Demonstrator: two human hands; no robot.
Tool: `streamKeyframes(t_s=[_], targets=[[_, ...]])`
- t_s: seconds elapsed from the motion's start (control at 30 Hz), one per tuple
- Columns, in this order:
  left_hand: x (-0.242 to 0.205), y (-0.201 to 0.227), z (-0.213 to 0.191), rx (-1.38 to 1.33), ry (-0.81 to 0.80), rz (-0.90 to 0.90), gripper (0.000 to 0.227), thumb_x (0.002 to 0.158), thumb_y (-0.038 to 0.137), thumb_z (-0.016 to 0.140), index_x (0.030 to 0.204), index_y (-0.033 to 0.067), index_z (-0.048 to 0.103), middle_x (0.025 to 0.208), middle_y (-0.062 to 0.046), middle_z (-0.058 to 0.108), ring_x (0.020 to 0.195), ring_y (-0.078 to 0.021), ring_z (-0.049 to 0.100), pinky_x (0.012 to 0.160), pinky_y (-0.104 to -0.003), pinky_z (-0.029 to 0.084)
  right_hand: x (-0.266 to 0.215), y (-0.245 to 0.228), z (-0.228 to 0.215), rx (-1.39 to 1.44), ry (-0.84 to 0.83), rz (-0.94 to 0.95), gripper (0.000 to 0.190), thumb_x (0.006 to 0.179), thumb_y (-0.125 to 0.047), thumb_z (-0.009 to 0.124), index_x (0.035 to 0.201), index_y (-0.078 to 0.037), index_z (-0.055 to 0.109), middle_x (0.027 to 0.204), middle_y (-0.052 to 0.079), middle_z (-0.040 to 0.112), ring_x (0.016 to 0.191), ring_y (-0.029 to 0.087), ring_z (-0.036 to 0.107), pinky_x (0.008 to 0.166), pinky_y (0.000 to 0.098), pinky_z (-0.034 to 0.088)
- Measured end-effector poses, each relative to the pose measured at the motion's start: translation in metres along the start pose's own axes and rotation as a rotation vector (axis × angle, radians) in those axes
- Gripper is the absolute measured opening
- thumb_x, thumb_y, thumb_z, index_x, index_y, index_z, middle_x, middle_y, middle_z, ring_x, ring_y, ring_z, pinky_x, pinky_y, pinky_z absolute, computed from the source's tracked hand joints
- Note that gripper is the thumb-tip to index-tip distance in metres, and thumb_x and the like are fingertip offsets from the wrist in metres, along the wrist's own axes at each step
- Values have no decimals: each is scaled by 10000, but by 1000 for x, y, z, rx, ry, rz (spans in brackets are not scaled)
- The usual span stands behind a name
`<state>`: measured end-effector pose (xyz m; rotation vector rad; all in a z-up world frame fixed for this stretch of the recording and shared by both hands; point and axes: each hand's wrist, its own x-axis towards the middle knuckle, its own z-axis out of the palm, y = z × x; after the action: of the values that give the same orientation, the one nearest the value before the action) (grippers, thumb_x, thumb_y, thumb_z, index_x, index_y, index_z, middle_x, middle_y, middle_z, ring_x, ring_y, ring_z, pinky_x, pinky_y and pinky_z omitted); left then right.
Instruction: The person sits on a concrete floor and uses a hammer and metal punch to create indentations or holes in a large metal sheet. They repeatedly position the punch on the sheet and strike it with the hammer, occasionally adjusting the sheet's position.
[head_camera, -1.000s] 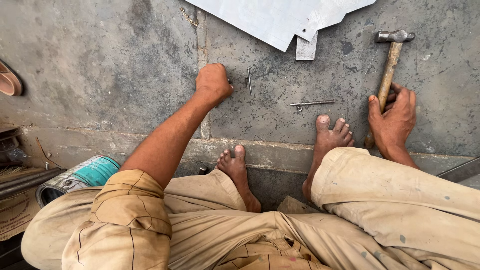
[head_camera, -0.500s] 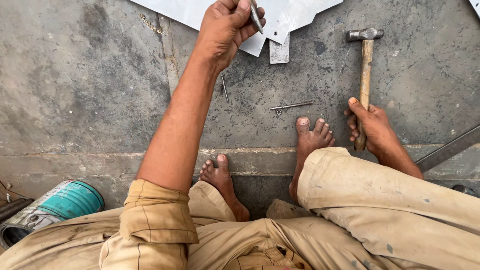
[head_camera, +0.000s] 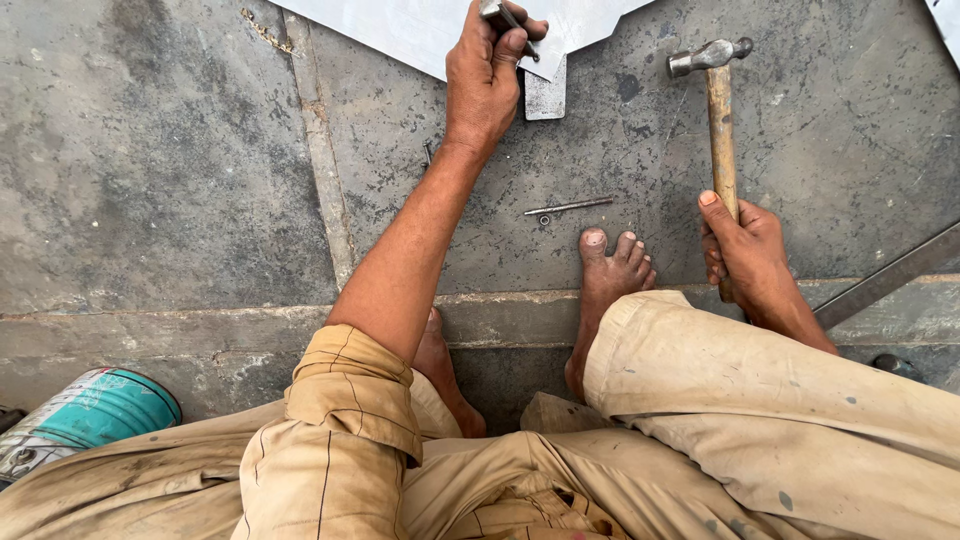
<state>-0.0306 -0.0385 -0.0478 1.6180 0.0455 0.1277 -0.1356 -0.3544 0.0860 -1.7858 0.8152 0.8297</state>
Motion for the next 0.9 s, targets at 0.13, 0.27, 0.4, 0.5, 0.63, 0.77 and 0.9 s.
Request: streamKeyframes(t_s=[0.13, 0.27, 0.4, 0.5, 0.63, 0.77, 0.9], targets=[[0, 2, -1, -6, -13, -3, 195, 1100, 182, 541, 1266, 81, 557, 1084, -74, 776, 1117, -193, 772, 929, -362, 646, -11, -14, -1, -53, -6, -155, 424, 1045, -455, 626, 823, -105, 537, 596, -32, 472, 468, 64, 422, 408, 270, 368], [-2, 6, 0, 35, -4, 16, 185, 1097, 160, 543, 1267, 88, 566, 1101, -60, 790, 1119, -182, 771, 946, -354, 639, -26, -29, -3, -89, 2, -291, 383, 1066, -398, 642, 850, -94, 552, 629, -31, 501, 503, 58, 454, 428, 264, 382], [-8, 9, 4, 160, -42, 80, 184, 1072, 76, 581, 1244, 140, 578, 1121, -25, 784, 1103, -167, 774, 956, -321, 627, -31, -40, -1, -247, 38, -544, 315, 1087, -323, 657, 937, -64, 556, 668, -32, 551, 567, 48, 530, 477, 259, 425], [-10, 13, 9, 287, -34, 122, 234, 1022, 30, 620, 1206, 170, 589, 1105, -1, 774, 1076, -155, 778, 920, -292, 625, -36, -43, 0, -476, 83, -630, 316, 1100, -301, 674, 990, -29, 555, 652, -4, 533, 563, 83, 509, 485, 288, 409], [-8, 17, 10, 328, -18, 127, 225, 1002, 30, 661, 1169, 166, 597, 1069, 8, 770, 1046, -158, 784, 889, -294, 630, -48, -51, -5, -549, 159, -775, 305, 1138, -283, 682, 1039, -17, 570, 625, 39, 517, 530, 134, 482, 492, 313, 409], [-10, 23, 9, 404, -6, 154, 199, 1004, 76, 674, 1166, 153, 587, 1020, -1, 738, 979, -173, 782, 838, -294, 684, -47, -65, 5, -185, 37, -1116, 303, 1083, -309, 585, 1074, -10, 534, 655, 29, 544, 543, 109, 523, 468, 295, 443], [-3, 34, 10, 426, -12, 140, 154, 1009, 152, 685, 1132, 139, 592, 955, -4, 701, 853, -161, 763, 746, -290, 675, -40, -87, 17, -794, 23, -873, 272, 1117, -269, 607, 1050, -33, 490, 629, 62, 541, 515, 173, 523, 481, 353, 430]])
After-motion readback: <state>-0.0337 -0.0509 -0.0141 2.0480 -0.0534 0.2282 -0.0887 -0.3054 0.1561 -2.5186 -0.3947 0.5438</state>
